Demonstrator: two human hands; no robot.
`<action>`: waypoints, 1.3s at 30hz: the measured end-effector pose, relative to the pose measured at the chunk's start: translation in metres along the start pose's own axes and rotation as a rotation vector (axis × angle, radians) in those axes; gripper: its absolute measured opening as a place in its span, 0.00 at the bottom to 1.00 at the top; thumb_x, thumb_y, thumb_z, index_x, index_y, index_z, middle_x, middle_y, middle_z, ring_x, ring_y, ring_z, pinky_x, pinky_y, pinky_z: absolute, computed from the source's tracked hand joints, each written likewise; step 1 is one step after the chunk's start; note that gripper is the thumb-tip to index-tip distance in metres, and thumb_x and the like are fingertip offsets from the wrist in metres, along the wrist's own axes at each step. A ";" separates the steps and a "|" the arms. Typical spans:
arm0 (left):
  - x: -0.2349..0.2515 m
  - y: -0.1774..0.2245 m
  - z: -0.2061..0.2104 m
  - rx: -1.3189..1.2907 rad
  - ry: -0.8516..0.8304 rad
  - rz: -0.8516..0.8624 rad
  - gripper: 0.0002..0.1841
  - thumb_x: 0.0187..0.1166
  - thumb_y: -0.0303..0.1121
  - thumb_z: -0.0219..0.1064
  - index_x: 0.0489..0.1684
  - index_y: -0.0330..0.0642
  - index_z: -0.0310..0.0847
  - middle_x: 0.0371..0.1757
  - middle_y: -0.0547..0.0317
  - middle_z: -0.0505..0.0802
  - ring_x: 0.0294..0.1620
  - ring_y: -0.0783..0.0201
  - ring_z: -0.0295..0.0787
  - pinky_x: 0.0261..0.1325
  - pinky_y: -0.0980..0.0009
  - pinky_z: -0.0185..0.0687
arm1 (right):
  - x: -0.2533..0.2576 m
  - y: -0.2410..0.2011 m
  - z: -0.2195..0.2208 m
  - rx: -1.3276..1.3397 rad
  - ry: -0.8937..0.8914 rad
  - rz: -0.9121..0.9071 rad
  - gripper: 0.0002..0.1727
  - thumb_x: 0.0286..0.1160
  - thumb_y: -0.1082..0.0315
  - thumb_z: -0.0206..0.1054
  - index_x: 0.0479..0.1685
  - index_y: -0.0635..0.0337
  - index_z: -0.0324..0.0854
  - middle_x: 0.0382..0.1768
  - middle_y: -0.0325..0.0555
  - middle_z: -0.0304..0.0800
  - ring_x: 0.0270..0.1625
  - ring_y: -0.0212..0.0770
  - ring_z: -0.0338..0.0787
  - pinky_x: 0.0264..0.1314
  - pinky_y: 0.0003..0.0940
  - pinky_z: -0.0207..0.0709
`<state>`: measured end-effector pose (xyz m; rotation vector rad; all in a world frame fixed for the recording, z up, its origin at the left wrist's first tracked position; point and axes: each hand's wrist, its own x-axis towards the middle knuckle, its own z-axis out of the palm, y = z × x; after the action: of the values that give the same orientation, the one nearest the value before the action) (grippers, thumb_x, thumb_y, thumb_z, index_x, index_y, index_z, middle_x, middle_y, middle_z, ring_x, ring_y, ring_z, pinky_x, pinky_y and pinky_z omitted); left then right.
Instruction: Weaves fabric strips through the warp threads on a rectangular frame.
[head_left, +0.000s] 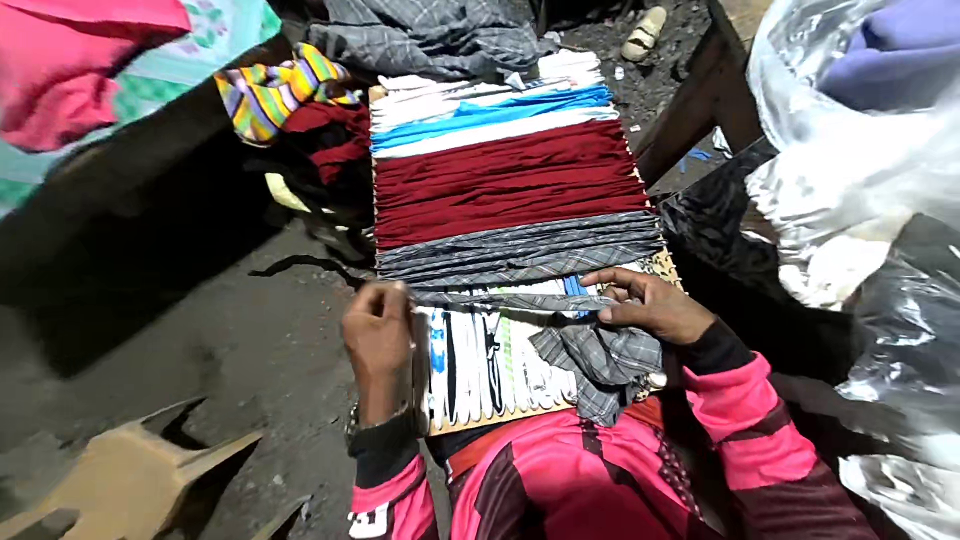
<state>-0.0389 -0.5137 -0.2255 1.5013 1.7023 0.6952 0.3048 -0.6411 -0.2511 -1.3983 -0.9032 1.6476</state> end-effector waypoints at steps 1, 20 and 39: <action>-0.013 0.012 0.007 -0.087 -0.212 -0.068 0.17 0.93 0.39 0.56 0.42 0.36 0.85 0.26 0.60 0.90 0.21 0.69 0.86 0.27 0.69 0.88 | -0.009 -0.005 0.001 0.005 0.005 -0.033 0.32 0.60 0.67 0.77 0.72 0.51 0.82 0.38 0.45 0.90 0.36 0.37 0.88 0.43 0.37 0.88; -0.059 0.069 0.111 -0.621 -0.930 -0.294 0.26 0.98 0.41 0.39 0.59 0.31 0.84 0.41 0.44 0.97 0.25 0.62 0.92 0.30 0.68 0.91 | -0.096 0.053 0.067 -0.516 0.374 -0.152 0.44 0.68 0.45 0.78 0.85 0.55 0.70 0.67 0.44 0.87 0.48 0.31 0.89 0.48 0.30 0.87; -0.089 0.077 0.156 -0.303 -0.917 0.018 0.09 0.81 0.27 0.67 0.51 0.32 0.84 0.34 0.56 0.89 0.31 0.70 0.83 0.38 0.69 0.84 | -0.081 -0.069 0.057 -0.941 0.192 -0.567 0.16 0.82 0.61 0.62 0.61 0.56 0.88 0.55 0.42 0.93 0.56 0.36 0.93 0.60 0.40 0.88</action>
<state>0.1354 -0.6007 -0.2372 1.3112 0.8421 0.1823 0.2636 -0.6851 -0.1459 -1.6101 -1.8745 0.6304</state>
